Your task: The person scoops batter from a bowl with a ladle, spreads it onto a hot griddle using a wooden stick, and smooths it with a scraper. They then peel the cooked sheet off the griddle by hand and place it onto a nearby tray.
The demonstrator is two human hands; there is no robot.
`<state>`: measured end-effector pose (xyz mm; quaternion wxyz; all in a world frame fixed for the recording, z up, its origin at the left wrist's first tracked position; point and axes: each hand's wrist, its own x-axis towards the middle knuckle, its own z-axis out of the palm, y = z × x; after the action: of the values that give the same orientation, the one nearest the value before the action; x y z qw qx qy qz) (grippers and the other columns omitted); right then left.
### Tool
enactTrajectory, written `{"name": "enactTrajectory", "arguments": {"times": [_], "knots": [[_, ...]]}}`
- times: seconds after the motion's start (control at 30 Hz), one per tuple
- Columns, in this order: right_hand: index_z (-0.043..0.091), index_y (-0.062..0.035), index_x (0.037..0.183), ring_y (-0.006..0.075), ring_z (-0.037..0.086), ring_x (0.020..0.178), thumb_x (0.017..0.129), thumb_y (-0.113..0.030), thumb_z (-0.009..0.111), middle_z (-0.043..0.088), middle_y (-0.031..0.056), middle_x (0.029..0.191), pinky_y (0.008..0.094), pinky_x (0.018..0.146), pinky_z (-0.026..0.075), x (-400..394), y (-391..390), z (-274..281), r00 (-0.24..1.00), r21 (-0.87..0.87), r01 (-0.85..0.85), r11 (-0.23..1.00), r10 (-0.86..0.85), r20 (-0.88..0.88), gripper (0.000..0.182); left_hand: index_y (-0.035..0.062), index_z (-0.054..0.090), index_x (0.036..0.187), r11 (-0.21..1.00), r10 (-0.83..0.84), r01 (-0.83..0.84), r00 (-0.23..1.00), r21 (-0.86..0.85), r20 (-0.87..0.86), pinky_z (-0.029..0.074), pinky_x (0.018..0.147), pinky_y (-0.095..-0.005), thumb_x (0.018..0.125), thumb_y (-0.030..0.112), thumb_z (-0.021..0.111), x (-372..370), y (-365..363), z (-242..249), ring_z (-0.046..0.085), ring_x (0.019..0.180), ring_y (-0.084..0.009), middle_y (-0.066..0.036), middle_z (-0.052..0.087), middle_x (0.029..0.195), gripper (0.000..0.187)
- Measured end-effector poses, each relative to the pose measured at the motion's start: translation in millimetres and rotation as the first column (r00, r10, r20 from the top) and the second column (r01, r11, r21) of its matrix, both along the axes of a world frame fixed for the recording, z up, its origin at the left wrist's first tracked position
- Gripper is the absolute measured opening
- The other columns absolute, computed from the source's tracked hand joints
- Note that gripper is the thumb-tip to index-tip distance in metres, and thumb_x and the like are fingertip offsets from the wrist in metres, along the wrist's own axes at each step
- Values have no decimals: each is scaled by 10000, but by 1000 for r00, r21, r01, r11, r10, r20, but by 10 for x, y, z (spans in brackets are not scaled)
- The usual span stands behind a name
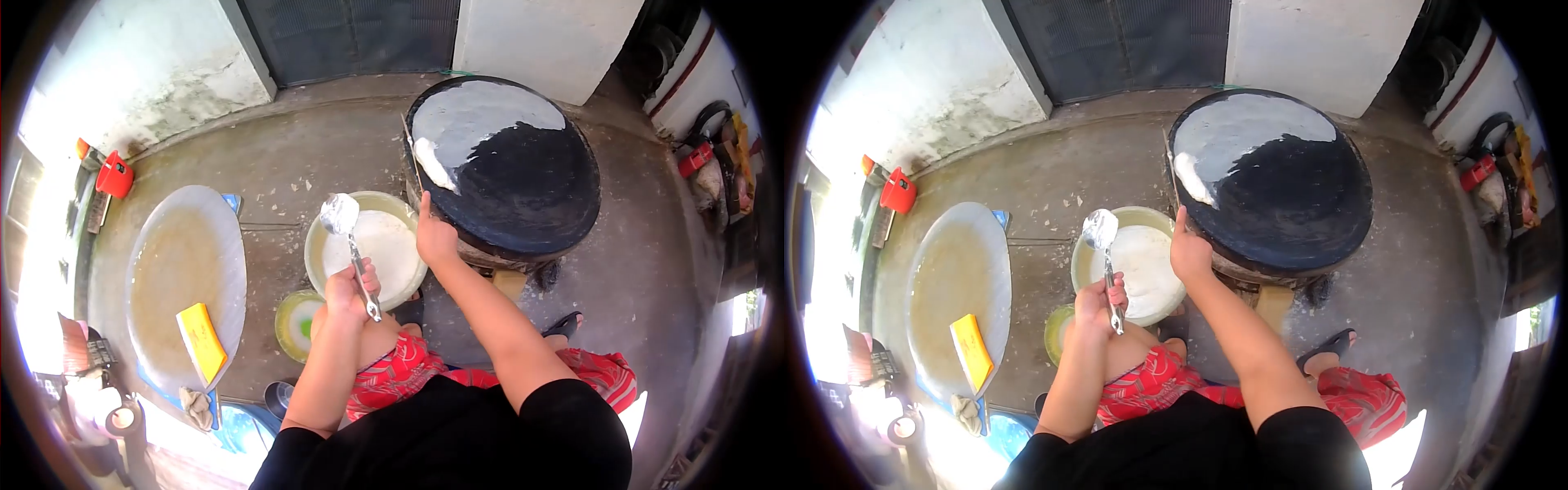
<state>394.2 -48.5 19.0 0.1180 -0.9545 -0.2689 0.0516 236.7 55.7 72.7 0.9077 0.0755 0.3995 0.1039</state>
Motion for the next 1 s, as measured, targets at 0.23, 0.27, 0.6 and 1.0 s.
{"name": "enactTrajectory", "arguments": {"times": [0.23,0.27,0.6,1.0], "knots": [[52,30,1341,335,588,632,735,-66,465,590,194,728,411,558,458,-641,-466,204,980,145,147,978,-125,-152,739,-55,446,965,999,0,1,1000,-41,23,354,426,-239,893,160,302,-53,61,-33,385,506,-146,-98,470,717,268],[59,23,1343,336,586,634,733,-64,465,590,192,728,413,568,457,-731,-509,334,966,185,189,965,-148,-214,737,-56,445,967,1000,3,-2,1000,-25,31,352,425,-240,893,160,302,-52,70,-48,383,506,-146,-98,466,717,269],[66,5,1347,356,579,639,731,-74,460,597,181,741,439,571,453,-681,-454,108,962,176,260,949,-240,-129,736,-65,440,967,1000,-11,11,999,11,31,346,423,-237,893,156,297,-107,86,-39,375,507,-134,-89,456,714,273],[84,-6,1351,348,583,624,757,-80,433,588,209,795,435,556,463,-884,-744,206,917,177,361,916,-314,-246,693,-57,440,939,999,-43,44,997,-12,58,368,420,-220,884,134,302,-100,123,-100,414,525,-131,-100,477,730,242]]}}
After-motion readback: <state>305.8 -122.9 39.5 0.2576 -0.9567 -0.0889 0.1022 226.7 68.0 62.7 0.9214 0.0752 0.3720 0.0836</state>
